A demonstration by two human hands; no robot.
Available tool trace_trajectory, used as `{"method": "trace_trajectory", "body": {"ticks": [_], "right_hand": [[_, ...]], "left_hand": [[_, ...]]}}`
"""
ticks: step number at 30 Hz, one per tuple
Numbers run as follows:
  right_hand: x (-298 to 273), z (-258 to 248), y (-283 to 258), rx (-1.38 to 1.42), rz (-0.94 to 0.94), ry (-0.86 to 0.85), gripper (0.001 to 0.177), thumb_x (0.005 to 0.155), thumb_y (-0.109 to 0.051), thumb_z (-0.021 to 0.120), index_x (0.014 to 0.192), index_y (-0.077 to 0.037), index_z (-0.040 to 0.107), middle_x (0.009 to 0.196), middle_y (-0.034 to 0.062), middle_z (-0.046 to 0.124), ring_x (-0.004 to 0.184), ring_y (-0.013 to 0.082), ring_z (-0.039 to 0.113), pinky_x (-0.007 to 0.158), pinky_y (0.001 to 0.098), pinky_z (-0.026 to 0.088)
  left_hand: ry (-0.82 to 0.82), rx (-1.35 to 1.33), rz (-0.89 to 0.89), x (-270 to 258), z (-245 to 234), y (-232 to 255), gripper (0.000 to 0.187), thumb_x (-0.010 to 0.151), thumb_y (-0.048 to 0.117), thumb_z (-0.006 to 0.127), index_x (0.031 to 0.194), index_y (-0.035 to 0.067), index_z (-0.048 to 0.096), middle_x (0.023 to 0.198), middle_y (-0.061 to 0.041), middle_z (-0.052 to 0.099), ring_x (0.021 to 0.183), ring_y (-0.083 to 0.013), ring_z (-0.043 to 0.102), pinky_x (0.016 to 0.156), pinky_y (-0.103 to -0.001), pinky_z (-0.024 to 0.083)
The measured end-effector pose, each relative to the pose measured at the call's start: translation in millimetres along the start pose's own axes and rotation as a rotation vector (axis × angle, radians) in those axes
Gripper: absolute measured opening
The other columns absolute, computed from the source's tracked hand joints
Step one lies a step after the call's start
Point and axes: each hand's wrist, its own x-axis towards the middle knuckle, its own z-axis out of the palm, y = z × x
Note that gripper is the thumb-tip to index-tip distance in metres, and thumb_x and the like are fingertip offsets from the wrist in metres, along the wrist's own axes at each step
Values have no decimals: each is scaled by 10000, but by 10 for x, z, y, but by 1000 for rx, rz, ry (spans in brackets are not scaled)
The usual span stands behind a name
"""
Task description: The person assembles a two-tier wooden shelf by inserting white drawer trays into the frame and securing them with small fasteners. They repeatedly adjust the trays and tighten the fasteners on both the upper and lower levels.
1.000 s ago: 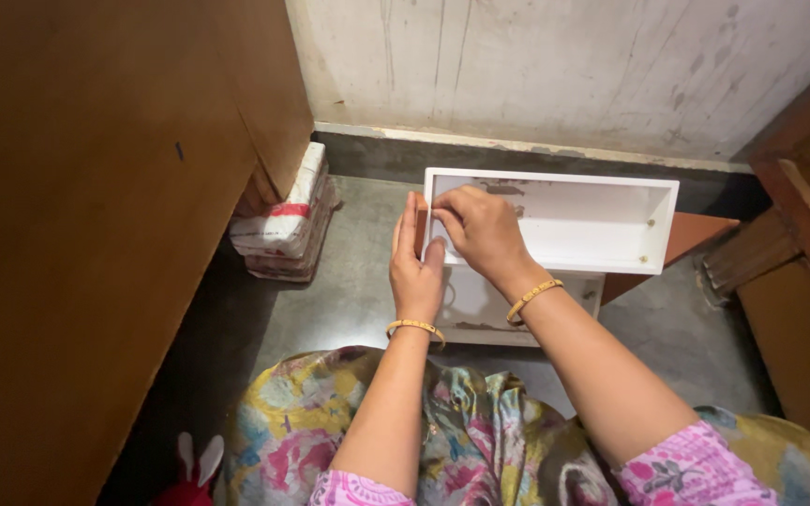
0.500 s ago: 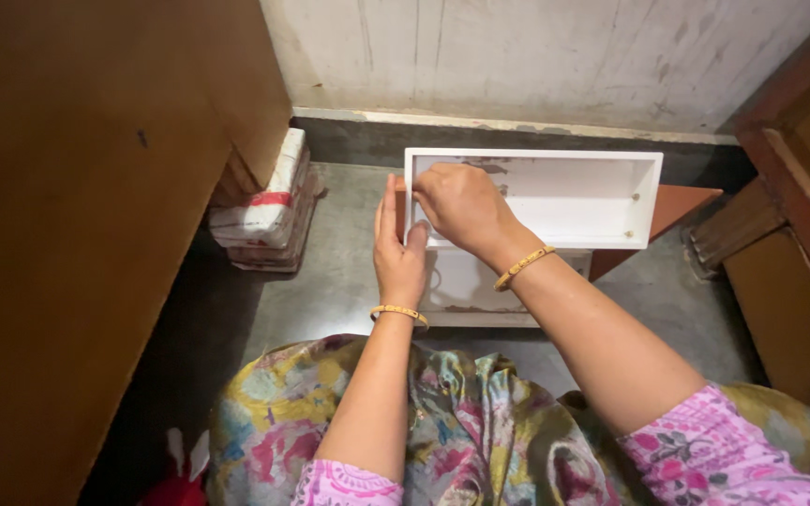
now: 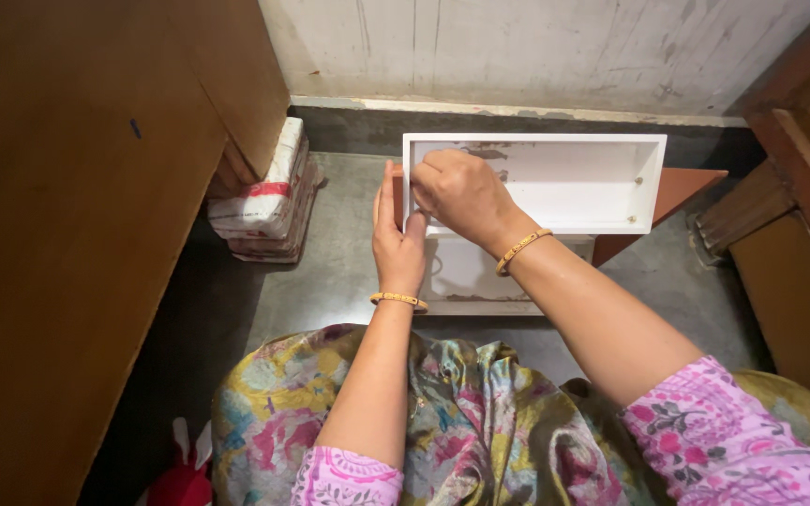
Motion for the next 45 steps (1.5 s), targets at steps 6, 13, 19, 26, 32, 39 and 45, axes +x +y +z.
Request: {"method": "trace_trajectory", "body": {"ticks": [6, 13, 19, 26, 32, 39, 45], "right_hand": [[-17, 7, -40, 155, 293, -13, 172, 813, -98, 767, 899, -49, 626, 816, 94, 671, 783, 289, 680, 686, 407, 557], [-168, 22, 5, 512, 642, -83, 274, 842, -72, 715, 1111, -38, 757, 1003, 111, 787, 894, 186, 776, 810, 307, 612], [-199, 40, -22, 569, 747, -23, 242, 876, -75, 700, 1106, -24, 754, 996, 113, 789, 899, 178, 774, 828, 302, 611], [-143, 35, -98, 627, 776, 42, 230, 894, -89, 690, 1107, -45, 768, 997, 103, 803, 910, 149, 768, 822, 278, 603], [-156, 69, -78, 670, 746, 41, 194, 894, -72, 717, 1073, -24, 775, 983, 84, 806, 892, 124, 765, 814, 277, 604], [-76, 141, -62, 651, 841, 18, 163, 862, -89, 736, 997, -3, 771, 891, 83, 797, 738, 111, 748, 656, 269, 607], [-21, 44, -99, 613, 965, -125, 271, 1002, -236, 619, 977, -13, 772, 764, 99, 767, 565, 112, 665, 527, 273, 539]], "left_hand": [[-22, -42, -22, -6, -14, 14, 765, 854, -34, 576, 1580, 146, 416, 1503, -105, 542, 1396, -258, 545, 1151, -350, 425], [-22, -50, -7, -1, 2, 20, 794, 846, -60, 552, 1593, 160, 401, 1502, -109, 537, 1388, -256, 546, 1158, -344, 422], [-20, -53, -16, -11, -15, 36, 793, 853, -51, 550, 1598, 174, 394, 1494, -108, 544, 1384, -260, 548, 1163, -346, 419], [-18, -40, -6, 1, -10, 27, 795, 852, -49, 554, 1598, 175, 395, 1494, -109, 543, 1388, -265, 546, 1169, -350, 414], [-12, -24, -20, -4, -3, 12, 775, 852, -45, 556, 1587, 156, 414, 1489, -109, 551, 1395, -263, 547, 1167, -354, 418], [-19, -45, -16, 2, 4, -2, 769, 859, -54, 554, 1587, 150, 415, 1483, -101, 548, 1379, -252, 554, 1154, -345, 434], [-13, -65, -31, 8, 11, -2, 775, 859, -73, 554, 1586, 155, 412, 1494, -98, 540, 1382, -244, 543, 1150, -341, 428]]}}
